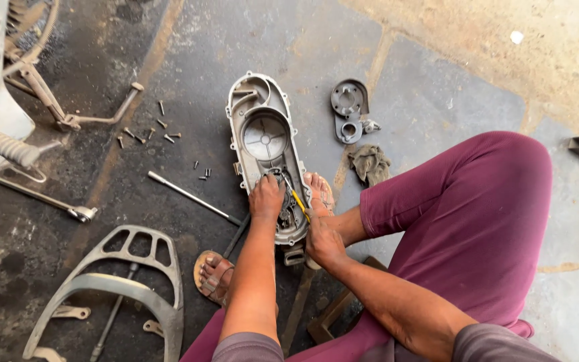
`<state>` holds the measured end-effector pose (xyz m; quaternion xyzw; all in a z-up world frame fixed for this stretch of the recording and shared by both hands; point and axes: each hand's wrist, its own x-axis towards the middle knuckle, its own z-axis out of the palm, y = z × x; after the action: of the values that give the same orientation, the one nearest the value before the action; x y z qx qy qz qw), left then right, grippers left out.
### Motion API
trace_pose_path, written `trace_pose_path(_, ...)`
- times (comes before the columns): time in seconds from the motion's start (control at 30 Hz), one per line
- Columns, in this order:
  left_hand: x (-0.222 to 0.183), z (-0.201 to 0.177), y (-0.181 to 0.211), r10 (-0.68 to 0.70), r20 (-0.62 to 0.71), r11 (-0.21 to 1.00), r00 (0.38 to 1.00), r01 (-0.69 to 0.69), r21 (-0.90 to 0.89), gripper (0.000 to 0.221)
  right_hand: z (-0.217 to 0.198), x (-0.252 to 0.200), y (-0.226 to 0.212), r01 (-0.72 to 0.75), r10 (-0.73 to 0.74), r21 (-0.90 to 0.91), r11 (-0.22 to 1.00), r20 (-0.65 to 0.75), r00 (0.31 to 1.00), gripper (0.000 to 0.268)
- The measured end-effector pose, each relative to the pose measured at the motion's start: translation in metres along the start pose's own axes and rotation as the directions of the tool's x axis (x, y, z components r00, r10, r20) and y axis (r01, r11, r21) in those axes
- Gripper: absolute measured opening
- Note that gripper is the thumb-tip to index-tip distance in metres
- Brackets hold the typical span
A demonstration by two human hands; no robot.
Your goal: Using a screwdriver and other tools to disassemble or repair a motorcycle engine component.
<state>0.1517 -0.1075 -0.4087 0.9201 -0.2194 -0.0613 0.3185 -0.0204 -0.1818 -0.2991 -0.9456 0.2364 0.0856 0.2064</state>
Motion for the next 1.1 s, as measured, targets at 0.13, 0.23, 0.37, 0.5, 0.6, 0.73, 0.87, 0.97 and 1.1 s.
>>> trace_pose_path(0.13,-0.002,0.001,-0.005,-0.048,0.020,0.999,0.999,0.048,-0.023,0.040,0.010,0.019,0.017,-0.002,0.002,0.038,0.999,-0.014,1.000,0.048)
trace_pose_path(0.23,-0.008,0.004,-0.006,-0.097,-0.032,0.994,0.995,0.095,-0.062,0.044,0.027,0.027,0.050,-0.012,0.012,0.188,0.982,0.001,1.000,0.044)
trace_pose_path(0.37,-0.005,0.012,-0.011,-0.115,-0.072,0.993,0.991,0.112,-0.041,0.042,0.005,0.017,0.040,-0.115,-0.025,0.675,0.729,0.194,0.981,0.052)
trace_pose_path(0.5,-0.005,0.018,-0.012,-0.066,-0.037,0.998,0.997,0.066,-0.013,0.037,-0.042,-0.001,-0.010,-0.536,0.172,0.720,0.441,0.519,0.838,0.054)
trace_pose_path(0.6,-0.008,0.015,-0.008,-0.081,-0.048,0.997,0.996,0.080,-0.015,0.043,-0.037,0.002,-0.018,-0.596,0.311,0.587,0.548,0.518,0.797,0.048)
trace_pose_path(0.73,-0.006,0.019,-0.008,-0.136,-0.007,0.991,0.991,0.136,-0.012,0.040,0.002,-0.001,0.023,-0.128,0.096,0.528,0.840,0.088,0.991,0.047)
trace_pose_path(0.87,-0.005,0.022,-0.011,-0.097,-0.038,0.995,0.995,0.097,-0.001,0.044,-0.002,-0.003,0.014,0.118,-0.088,0.307,0.945,-0.109,0.990,0.046)
trace_pose_path(0.97,-0.005,0.025,-0.010,-0.082,-0.071,0.997,0.994,0.082,0.003,0.046,-0.015,-0.003,0.003,-0.001,0.008,0.253,0.968,-0.027,1.000,0.047)
trace_pose_path(1.1,-0.002,0.020,-0.007,-0.087,-0.015,0.996,0.996,0.087,-0.010,0.047,-0.021,-0.002,-0.003,-0.112,0.107,0.091,0.989,0.062,0.992,0.049)
